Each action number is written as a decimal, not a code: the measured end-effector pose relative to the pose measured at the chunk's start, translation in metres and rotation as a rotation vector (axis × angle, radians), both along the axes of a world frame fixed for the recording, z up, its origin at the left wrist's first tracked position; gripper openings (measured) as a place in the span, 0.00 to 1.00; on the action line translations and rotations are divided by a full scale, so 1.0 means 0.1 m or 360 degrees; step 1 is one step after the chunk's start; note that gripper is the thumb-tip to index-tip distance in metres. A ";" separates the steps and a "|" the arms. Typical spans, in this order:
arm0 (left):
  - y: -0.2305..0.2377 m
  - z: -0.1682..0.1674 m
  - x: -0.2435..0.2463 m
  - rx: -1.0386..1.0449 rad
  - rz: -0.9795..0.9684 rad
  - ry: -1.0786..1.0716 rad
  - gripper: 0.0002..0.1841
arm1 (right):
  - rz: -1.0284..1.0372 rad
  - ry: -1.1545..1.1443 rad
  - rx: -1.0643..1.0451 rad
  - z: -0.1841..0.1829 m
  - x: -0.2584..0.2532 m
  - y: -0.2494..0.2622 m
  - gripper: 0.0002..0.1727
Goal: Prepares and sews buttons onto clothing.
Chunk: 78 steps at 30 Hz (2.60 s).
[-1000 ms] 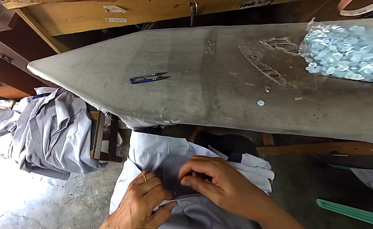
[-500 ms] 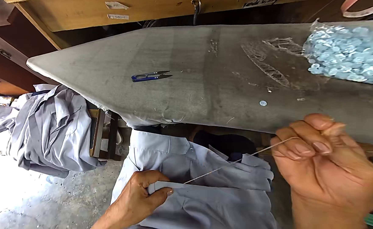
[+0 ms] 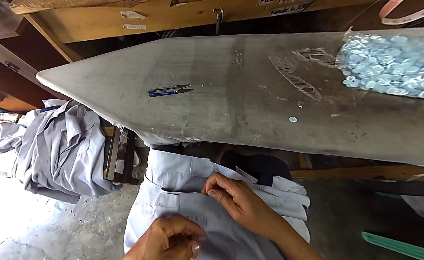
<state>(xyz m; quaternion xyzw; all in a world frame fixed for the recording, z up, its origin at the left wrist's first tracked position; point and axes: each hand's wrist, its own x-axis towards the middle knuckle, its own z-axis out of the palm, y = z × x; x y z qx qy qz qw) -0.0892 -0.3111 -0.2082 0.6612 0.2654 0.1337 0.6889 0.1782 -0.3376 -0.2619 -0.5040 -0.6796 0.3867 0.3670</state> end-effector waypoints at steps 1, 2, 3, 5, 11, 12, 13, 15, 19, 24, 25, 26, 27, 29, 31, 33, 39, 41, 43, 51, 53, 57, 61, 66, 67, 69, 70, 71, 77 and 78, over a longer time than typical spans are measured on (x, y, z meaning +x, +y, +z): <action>-0.01 -0.13 0.02 -0.0120 0.0018 0.0047 0.14 | 0.0022 0.0056 0.0040 0.02 -0.01 -0.04 0.13; -0.01 -0.24 0.04 -0.0226 0.0074 0.0070 0.15 | 0.0043 0.0095 0.0074 0.05 -0.03 -0.09 0.13; 0.00 -0.34 0.08 -0.0330 0.0151 0.0052 0.17 | 0.0059 0.0108 0.0099 0.07 -0.05 -0.15 0.13; 0.01 -0.44 0.17 -0.0572 0.0329 -0.0061 0.15 | 0.0068 0.0058 0.0154 0.07 -0.13 -0.26 0.12; -0.02 -0.54 0.35 -0.0814 0.0698 -0.0141 0.11 | 0.0071 -0.0061 0.0272 0.03 -0.25 -0.43 0.12; -0.03 -0.54 0.34 -0.0712 0.0706 -0.0145 0.11 | 0.0087 0.0001 0.0272 0.05 -0.24 -0.44 0.12; -0.04 -0.53 0.33 -0.0578 0.0696 -0.0162 0.11 | 0.0082 0.0106 0.0263 0.07 -0.22 -0.44 0.12; -0.03 -0.49 0.31 -0.0217 0.0666 -0.0180 0.10 | -0.0044 0.0431 0.0205 0.15 -0.15 -0.42 0.11; -0.07 -0.33 0.29 0.0140 0.0728 -0.0061 0.07 | -0.0536 0.1087 0.0284 0.52 0.27 -0.29 0.10; -0.06 -0.26 0.29 -0.0155 0.0685 -0.0183 0.01 | -0.0912 0.1260 0.0571 0.70 0.63 -0.23 0.07; -0.05 -0.26 0.29 -0.0226 0.0665 -0.0219 0.01 | -0.0851 0.1165 0.0492 0.68 0.58 -0.24 0.07; -0.04 -0.28 0.29 -0.0294 0.0645 -0.0266 0.02 | -0.0735 0.1049 0.0380 0.65 0.49 -0.27 0.08; -0.02 -0.31 0.28 -0.0352 0.0632 -0.0312 0.03 | -0.0593 0.0927 0.0267 0.61 0.36 -0.29 0.08; -0.02 -0.36 0.27 -0.0449 0.0648 -0.0348 0.03 | -0.0347 0.0711 0.0100 0.49 0.07 -0.37 0.08; -0.01 -0.35 0.27 -0.0534 0.0675 -0.0368 0.03 | -0.0282 0.0499 0.0097 0.37 -0.15 -0.44 0.07; -0.01 -0.32 0.29 -0.0645 0.0682 -0.0431 0.04 | -0.0363 0.0320 0.0119 0.34 -0.26 -0.48 0.07; -0.02 -0.31 0.32 -0.0851 0.0695 -0.0607 0.06 | -0.0473 0.0110 0.0162 0.43 -0.32 -0.53 0.06; -0.03 -0.32 0.32 -0.0863 0.0688 -0.0639 0.06 | -0.0477 0.0097 0.0171 0.43 -0.33 -0.53 0.06; -0.04 -0.33 0.32 -0.0862 0.0685 -0.0655 0.06 | -0.0476 0.0094 0.0174 0.43 -0.34 -0.53 0.06; -0.05 -0.32 0.33 -0.0880 0.0672 -0.0698 0.07 | -0.0457 0.0051 0.0173 0.47 -0.33 -0.53 0.07; -0.05 -0.33 0.33 -0.0879 0.0653 -0.0720 0.08 | -0.0466 0.0068 0.0162 0.46 -0.35 -0.53 0.06; -0.06 -0.33 0.33 -0.0984 0.0632 -0.0759 0.07 | -0.0464 0.0125 0.0147 0.45 -0.39 -0.53 0.06; -0.07 -0.34 0.34 -0.1133 0.0634 -0.0814 0.07 | -0.0452 0.0136 0.0176 0.44 -0.39 -0.55 0.06; -0.09 -0.35 0.35 -0.1227 0.0600 -0.0853 0.08 | -0.0468 0.0130 0.0179 0.44 -0.41 -0.57 0.06; -0.09 -0.35 0.35 -0.1247 0.0591 -0.0865 0.08 | -0.0471 0.0135 0.0179 0.43 -0.42 -0.57 0.06; -0.10 -0.35 0.35 -0.1279 0.0581 -0.0881 0.08 | -0.0473 0.0133 0.0176 0.43 -0.42 -0.57 0.05; -0.10 -0.35 0.34 -0.1280 0.0577 -0.0884 0.08 | -0.0468 0.0134 0.0169 0.43 -0.42 -0.56 0.05; -0.10 -0.35 0.34 -0.1269 0.0576 -0.0884 0.08 | -0.0461 0.0130 0.0159 0.43 -0.42 -0.56 0.05; -0.09 -0.33 0.34 -0.1067 0.0575 -0.0830 0.09 | -0.0411 0.0192 0.0137 0.41 -0.35 -0.50 0.08; -0.09 -0.34 0.34 -0.1049 0.0567 -0.0833 0.09 | -0.0403 0.0244 0.0122 0.38 -0.34 -0.49 0.08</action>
